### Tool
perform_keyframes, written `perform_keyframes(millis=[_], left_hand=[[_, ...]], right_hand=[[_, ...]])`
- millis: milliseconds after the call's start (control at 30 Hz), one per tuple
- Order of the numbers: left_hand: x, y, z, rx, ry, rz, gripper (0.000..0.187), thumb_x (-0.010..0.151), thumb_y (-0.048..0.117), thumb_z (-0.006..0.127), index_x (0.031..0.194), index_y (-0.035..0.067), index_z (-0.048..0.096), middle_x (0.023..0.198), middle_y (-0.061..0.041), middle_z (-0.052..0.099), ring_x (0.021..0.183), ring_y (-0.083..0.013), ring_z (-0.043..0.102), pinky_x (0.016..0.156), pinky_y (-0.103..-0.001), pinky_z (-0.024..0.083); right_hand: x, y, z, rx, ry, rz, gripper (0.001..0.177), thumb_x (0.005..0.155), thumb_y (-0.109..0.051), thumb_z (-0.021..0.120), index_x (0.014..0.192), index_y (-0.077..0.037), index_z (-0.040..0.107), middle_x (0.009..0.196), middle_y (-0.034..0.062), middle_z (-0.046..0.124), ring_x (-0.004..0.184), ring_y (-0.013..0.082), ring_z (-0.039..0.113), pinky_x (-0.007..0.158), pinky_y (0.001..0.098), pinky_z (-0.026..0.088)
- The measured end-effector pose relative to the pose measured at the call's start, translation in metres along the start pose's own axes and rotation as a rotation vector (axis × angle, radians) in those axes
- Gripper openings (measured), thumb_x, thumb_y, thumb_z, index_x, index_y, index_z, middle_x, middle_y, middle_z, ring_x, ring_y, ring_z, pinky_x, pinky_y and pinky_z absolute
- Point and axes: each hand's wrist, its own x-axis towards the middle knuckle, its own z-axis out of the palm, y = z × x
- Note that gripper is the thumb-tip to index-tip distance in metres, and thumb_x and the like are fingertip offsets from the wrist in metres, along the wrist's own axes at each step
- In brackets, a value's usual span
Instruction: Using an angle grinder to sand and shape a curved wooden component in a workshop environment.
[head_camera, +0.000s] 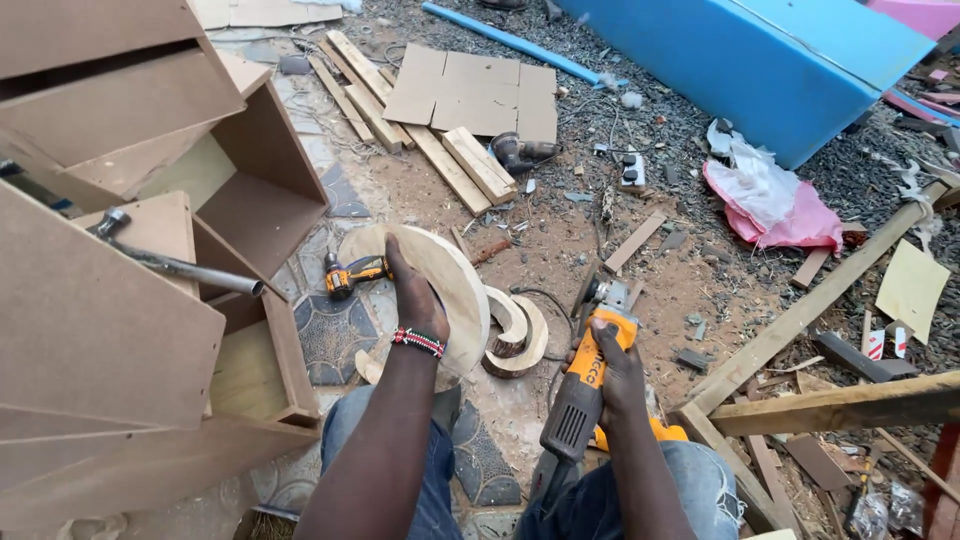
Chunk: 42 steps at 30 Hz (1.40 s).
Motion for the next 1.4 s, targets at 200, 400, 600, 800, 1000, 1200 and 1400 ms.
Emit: perform_keyframes(millis=[200,400,600,800,1000,1200,1400], left_hand=[[-0.002,0.002,-0.005,0.131,-0.058,-0.075,0.112,0.108,0.088,0.061,0.191,0.02,0.029,0.195,-0.022,0.033,0.181,-0.0438,0.027,0.15,-0.068,0.021],[-0.036,0.026,0.014,0.59,-0.119,-0.068,0.106,0.11,0.09,0.051,0.187,0.018,0.044,0.195,-0.016,0.039,0.181,-0.0337,0.032,0.152,-0.053,0.02],[0.027,0.002,-0.023,1.156,-0.312,0.176,0.087,0.124,0.079,0.039,0.143,0.008,0.086,0.147,-0.022,0.083,0.158,-0.0414,0.064,0.14,-0.057,0.042],[0.017,0.05,-0.042,1.764,-1.031,0.645,0.051,0.12,0.008,0.048,0.166,-0.005,0.065,0.154,-0.024,0.08,0.15,-0.0429,0.068,0.129,-0.05,0.056],[-0.049,0.087,0.0,1.872,-0.567,-0.16,0.099,0.088,0.088,0.082,0.141,0.005,0.082,0.126,-0.028,0.087,0.135,-0.0464,0.079,0.117,-0.056,0.056],[-0.015,0.069,-0.025,1.882,-0.557,-0.212,0.098,0.077,0.074,0.103,0.153,0.017,0.076,0.133,-0.016,0.089,0.135,-0.0375,0.082,0.116,-0.049,0.06],[-0.009,0.053,-0.03,1.724,-0.593,-0.186,0.087,0.08,0.056,0.106,0.156,0.022,0.08,0.131,-0.013,0.091,0.128,-0.033,0.084,0.115,-0.048,0.06]], right_hand=[[0.028,0.017,-0.026,0.055,0.033,0.086,0.045,0.115,-0.046,0.087,0.126,-0.006,0.069,0.093,0.0217,0.081,0.078,0.0341,0.085,0.072,0.0529,0.077],[0.038,0.023,-0.035,0.054,0.074,0.105,0.057,0.115,-0.06,0.085,0.118,-0.005,0.07,0.092,0.0246,0.08,0.077,0.0368,0.085,0.072,0.0549,0.078],[0.028,0.015,-0.021,0.139,0.114,0.164,0.058,0.11,-0.058,0.085,0.114,-0.001,0.074,0.091,0.0257,0.08,0.076,0.0384,0.085,0.071,0.0561,0.076],[0.031,0.009,-0.021,0.205,0.086,0.209,0.053,0.098,-0.049,0.089,0.112,0.001,0.078,0.094,0.0261,0.082,0.082,0.045,0.086,0.076,0.0608,0.075],[0.03,0.018,-0.016,0.236,0.07,0.174,0.041,0.095,-0.039,0.087,0.108,0.0,0.08,0.09,0.0276,0.083,0.08,0.0472,0.087,0.078,0.0613,0.075],[0.022,0.005,-0.009,0.126,0.036,0.114,0.044,0.104,-0.042,0.087,0.104,0.002,0.078,0.084,0.0259,0.081,0.073,0.0429,0.085,0.072,0.0566,0.074],[0.039,-0.016,0.01,0.016,-0.018,0.038,0.047,0.111,-0.045,0.085,0.102,0.001,0.078,0.078,0.0229,0.08,0.067,0.0366,0.084,0.066,0.0506,0.074]])
